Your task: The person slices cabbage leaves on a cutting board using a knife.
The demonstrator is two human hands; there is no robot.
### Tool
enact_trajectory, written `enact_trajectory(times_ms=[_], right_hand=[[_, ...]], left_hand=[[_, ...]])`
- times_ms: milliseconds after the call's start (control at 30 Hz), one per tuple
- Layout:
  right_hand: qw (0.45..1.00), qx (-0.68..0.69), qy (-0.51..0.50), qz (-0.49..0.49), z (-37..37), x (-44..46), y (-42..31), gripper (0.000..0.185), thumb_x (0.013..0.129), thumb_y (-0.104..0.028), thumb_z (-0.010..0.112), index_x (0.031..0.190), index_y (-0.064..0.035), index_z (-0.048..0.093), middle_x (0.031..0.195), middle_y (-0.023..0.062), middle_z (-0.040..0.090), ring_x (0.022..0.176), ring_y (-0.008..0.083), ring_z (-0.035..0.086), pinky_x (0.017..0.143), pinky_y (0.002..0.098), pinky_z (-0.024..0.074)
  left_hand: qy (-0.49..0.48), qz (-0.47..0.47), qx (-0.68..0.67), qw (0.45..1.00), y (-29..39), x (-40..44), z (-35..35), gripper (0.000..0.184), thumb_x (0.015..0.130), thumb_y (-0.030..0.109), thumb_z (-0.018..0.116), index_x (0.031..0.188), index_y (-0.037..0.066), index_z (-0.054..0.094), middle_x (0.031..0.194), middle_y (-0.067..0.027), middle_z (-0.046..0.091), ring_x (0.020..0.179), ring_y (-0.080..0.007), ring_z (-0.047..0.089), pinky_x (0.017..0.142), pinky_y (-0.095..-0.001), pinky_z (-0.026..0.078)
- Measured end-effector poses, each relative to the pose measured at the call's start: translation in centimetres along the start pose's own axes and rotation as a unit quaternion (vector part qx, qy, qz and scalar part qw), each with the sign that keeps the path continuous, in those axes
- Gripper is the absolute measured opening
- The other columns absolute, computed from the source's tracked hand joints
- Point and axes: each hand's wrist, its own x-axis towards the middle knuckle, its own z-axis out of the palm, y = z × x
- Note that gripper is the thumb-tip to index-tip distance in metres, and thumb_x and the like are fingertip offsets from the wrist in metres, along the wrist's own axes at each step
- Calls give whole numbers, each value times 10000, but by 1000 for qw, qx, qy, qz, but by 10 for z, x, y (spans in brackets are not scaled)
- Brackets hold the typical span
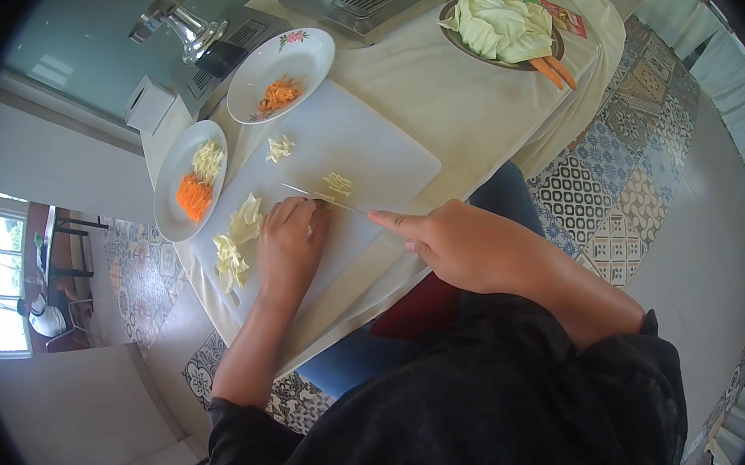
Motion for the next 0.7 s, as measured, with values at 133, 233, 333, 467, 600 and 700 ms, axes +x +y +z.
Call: enact_trajectory(times_ms=[133,233,333,467,600,700], right_hand=[[999,23,-21,31,-2,6,-5,520,961,-70,539,1478,-100,485,854,259,681,735,415,658,747,444,522],[1000,20,3,-1,9,16,4,510,961,-70,540,1468,-90,496,861,258,685,733,415,657,752,442,523],[999,9,33,-37,16,25,4,501,959,-67,535,1459,-84,508,864,261,682,747,418,659,754,460,525],[999,-33,25,-30,24,35,6,538,945,-50,542,1478,-111,491,844,251,657,777,405,649,762,464,506],[997,-71,16,-13,28,36,5,568,936,-46,549,1492,-130,477,829,239,649,785,400,641,771,469,496],[995,-65,53,-59,30,30,10,545,929,-62,523,1472,-95,495,747,252,640,708,428,642,711,508,517]], left_hand=[[10,6,-3,1000,0,-1,2,108,827,90,723,899,42,659,924,-94,638,860,-305,624,778,-434,481],[2,2,1,1000,1,0,0,111,820,86,728,896,45,658,910,-92,626,857,-302,622,780,-431,480],[-5,-1,0,1000,3,1,-2,144,790,52,747,893,33,648,915,-104,645,873,-325,633,777,-437,492],[8,5,11,1000,1,0,1,113,812,90,735,855,50,638,880,-82,613,833,-293,622,768,-419,480],[12,2,26,1000,1,-1,1,107,810,93,735,833,58,637,869,-74,613,821,-285,623,751,-411,478],[18,3,37,999,4,-2,1,100,812,100,734,828,63,643,862,-69,613,817,-278,623,744,-410,476]])
